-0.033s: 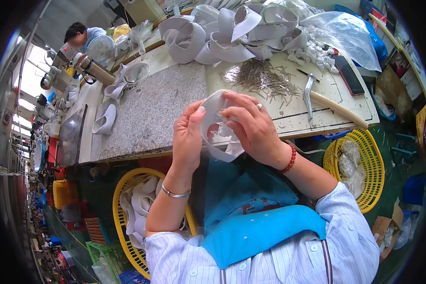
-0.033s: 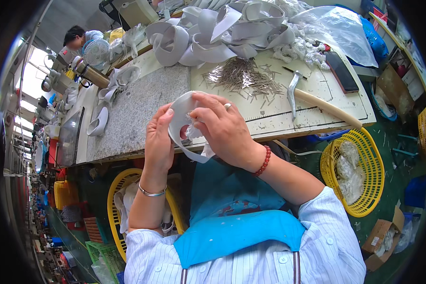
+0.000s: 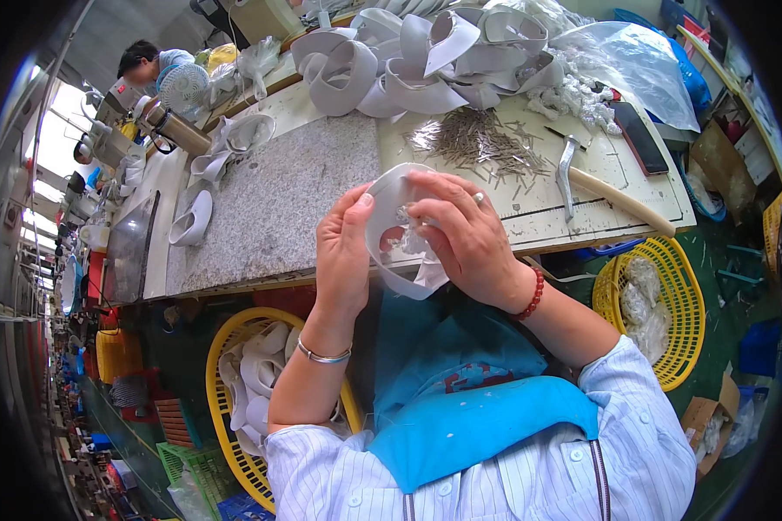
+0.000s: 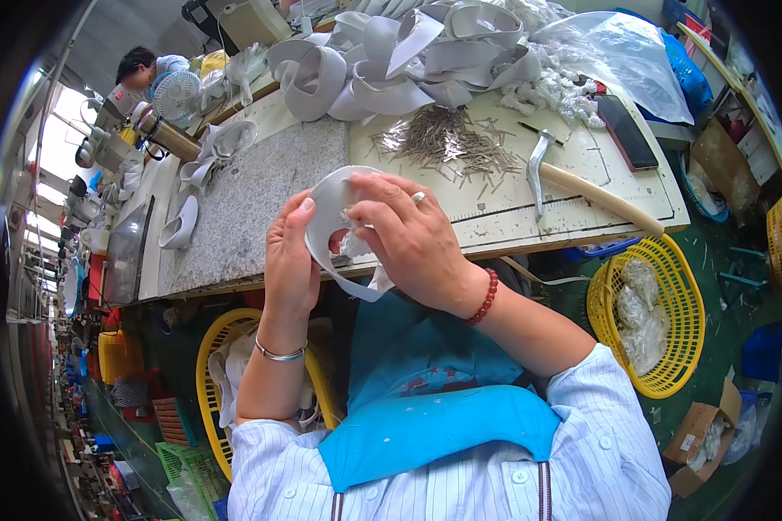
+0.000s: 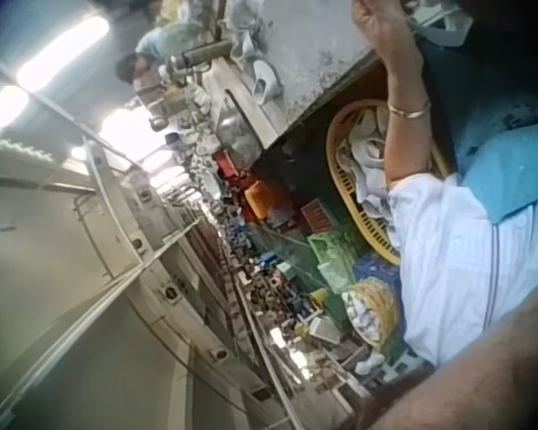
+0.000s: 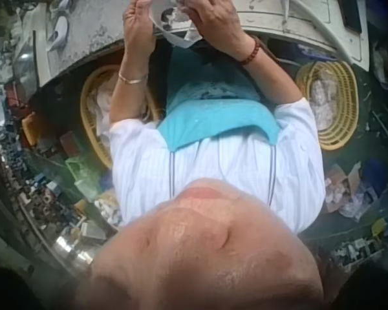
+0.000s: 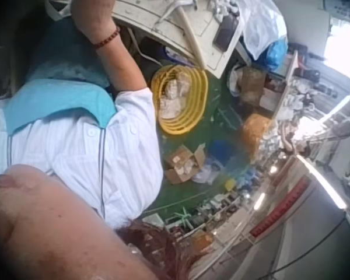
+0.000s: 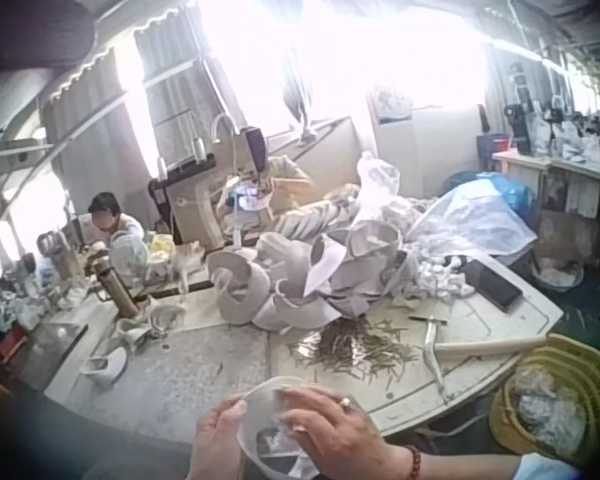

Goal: The person attaches decorative accessories into shoe uppers by hand and shapes the shoe parts using a metal hammer.

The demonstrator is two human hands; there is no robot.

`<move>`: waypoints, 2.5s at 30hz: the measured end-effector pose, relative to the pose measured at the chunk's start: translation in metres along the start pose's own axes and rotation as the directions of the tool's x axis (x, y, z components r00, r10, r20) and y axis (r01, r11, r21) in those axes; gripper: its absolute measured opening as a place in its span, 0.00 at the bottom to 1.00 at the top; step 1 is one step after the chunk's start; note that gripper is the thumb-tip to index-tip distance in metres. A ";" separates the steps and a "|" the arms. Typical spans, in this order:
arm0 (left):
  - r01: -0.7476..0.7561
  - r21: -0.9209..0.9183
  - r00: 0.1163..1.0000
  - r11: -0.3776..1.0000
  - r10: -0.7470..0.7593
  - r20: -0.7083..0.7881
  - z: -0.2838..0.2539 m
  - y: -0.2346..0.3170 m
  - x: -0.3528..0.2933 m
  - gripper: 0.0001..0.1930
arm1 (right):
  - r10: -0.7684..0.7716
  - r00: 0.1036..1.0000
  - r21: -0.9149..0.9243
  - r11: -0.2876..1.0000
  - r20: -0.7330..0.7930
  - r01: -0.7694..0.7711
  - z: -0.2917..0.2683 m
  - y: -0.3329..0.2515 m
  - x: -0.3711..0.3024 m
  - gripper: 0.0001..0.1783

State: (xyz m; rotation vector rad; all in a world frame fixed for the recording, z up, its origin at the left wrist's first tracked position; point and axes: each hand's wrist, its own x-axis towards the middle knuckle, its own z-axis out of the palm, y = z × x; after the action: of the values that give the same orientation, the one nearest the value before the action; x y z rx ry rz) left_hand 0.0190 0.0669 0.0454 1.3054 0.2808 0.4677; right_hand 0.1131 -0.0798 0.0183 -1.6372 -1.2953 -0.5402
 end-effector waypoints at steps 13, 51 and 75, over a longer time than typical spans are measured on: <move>-0.025 -0.227 0.999 0.974 0.031 0.024 0.004 -0.003 -0.009 0.13 | -0.057 0.971 0.118 0.993 0.232 0.030 -0.031 -0.007 -0.010 0.11; -0.592 0.685 0.685 0.424 0.713 0.150 0.020 -0.047 -0.021 0.20 | 0.130 0.990 -0.039 0.991 0.050 -0.129 -0.009 0.007 -0.017 0.14; -0.471 0.611 0.854 0.636 0.503 0.135 0.026 -0.031 -0.031 0.09 | 0.234 0.964 0.173 0.952 0.125 -0.253 -0.015 0.006 -0.012 0.11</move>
State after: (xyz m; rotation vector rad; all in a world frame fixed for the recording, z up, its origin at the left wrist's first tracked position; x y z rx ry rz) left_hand 0.0091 0.0243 0.0194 2.0560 0.1104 0.9254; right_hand 0.1180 -0.0993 0.0129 -1.6521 -1.1572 -0.1793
